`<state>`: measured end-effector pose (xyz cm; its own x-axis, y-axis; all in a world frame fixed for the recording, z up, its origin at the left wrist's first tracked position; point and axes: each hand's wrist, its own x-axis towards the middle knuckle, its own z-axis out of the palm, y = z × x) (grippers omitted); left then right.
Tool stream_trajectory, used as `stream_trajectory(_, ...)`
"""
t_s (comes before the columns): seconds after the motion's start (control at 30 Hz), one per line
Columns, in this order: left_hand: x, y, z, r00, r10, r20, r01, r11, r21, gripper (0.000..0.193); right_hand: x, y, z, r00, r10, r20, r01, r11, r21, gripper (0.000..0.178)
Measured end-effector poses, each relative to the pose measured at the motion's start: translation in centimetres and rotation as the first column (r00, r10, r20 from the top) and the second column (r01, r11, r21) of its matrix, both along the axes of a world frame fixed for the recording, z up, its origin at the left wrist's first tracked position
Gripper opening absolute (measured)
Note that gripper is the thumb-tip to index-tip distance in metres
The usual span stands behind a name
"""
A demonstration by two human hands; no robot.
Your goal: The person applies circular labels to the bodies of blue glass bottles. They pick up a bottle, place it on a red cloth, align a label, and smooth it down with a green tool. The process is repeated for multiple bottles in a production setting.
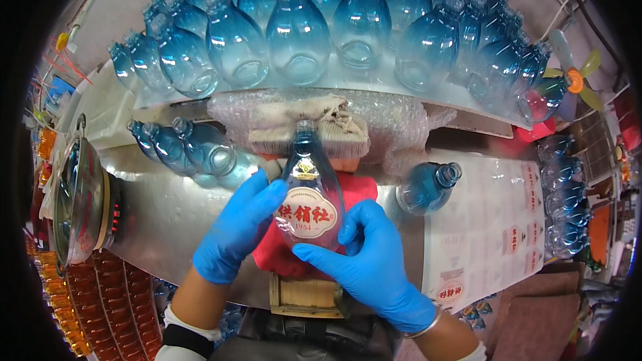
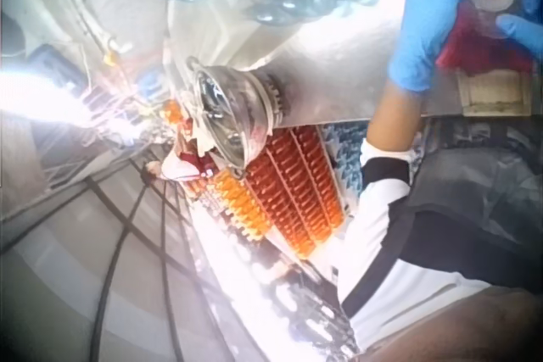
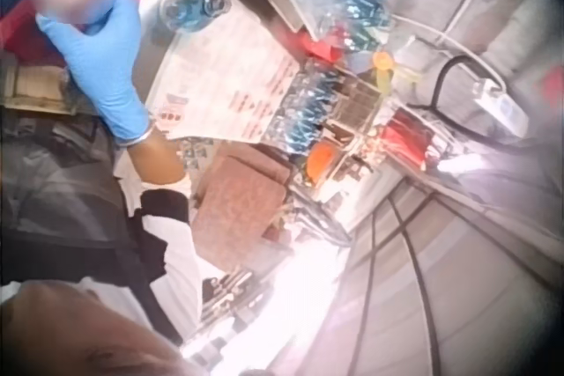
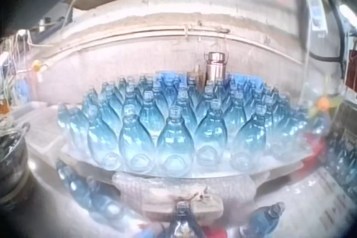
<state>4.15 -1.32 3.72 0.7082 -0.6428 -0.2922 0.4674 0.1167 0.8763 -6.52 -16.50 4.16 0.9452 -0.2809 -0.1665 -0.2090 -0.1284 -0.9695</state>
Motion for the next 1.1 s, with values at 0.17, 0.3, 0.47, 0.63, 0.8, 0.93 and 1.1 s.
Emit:
stream_trajectory(0.17,0.1,-0.8,1.3,0.999,-0.028,-0.046,0.035,0.989,0.146,0.052,-0.4,0.9,-2.7,0.990,-0.134,0.046,0.120,0.965,0.232,0.044)
stream_trajectory(0.3,-0.3,-0.9,1.1,0.999,0.029,-0.029,-0.025,0.991,0.132,0.051,-0.2,0.9,-3.0,0.991,-0.127,0.039,0.109,0.946,0.307,0.042)
stream_trajectory(0.47,-0.2,-1.3,0.5,0.999,0.033,-0.022,-0.031,0.993,0.111,0.049,-0.3,1.0,-2.9,0.987,-0.156,0.044,0.135,0.940,0.312,0.042)
stream_trajectory(0.63,-0.3,-1.1,0.5,1.000,0.021,0.002,-0.022,0.995,0.094,0.047,-0.2,1.2,-3.0,0.983,-0.166,0.080,0.134,0.940,0.314,0.039)
stream_trajectory(0.8,-0.3,0.9,-2.7,0.978,-0.018,0.206,0.022,1.000,-0.015,0.057,-0.3,-0.5,-3.1,0.994,-0.099,0.036,0.070,0.874,0.480,0.021)
stream_trajectory(0.93,-2.7,1.8,-3.8,0.944,-0.023,0.328,0.055,0.994,-0.089,0.076,-0.3,-1.7,-4.3,0.985,-0.022,0.172,-0.064,0.877,0.477,0.017)
stream_trajectory(1.1,-4.0,1.5,-4.4,0.964,0.109,0.243,-0.078,0.988,-0.132,0.075,0.3,-1.0,-3.9,0.983,-0.031,0.183,-0.055,0.892,0.448,0.023)
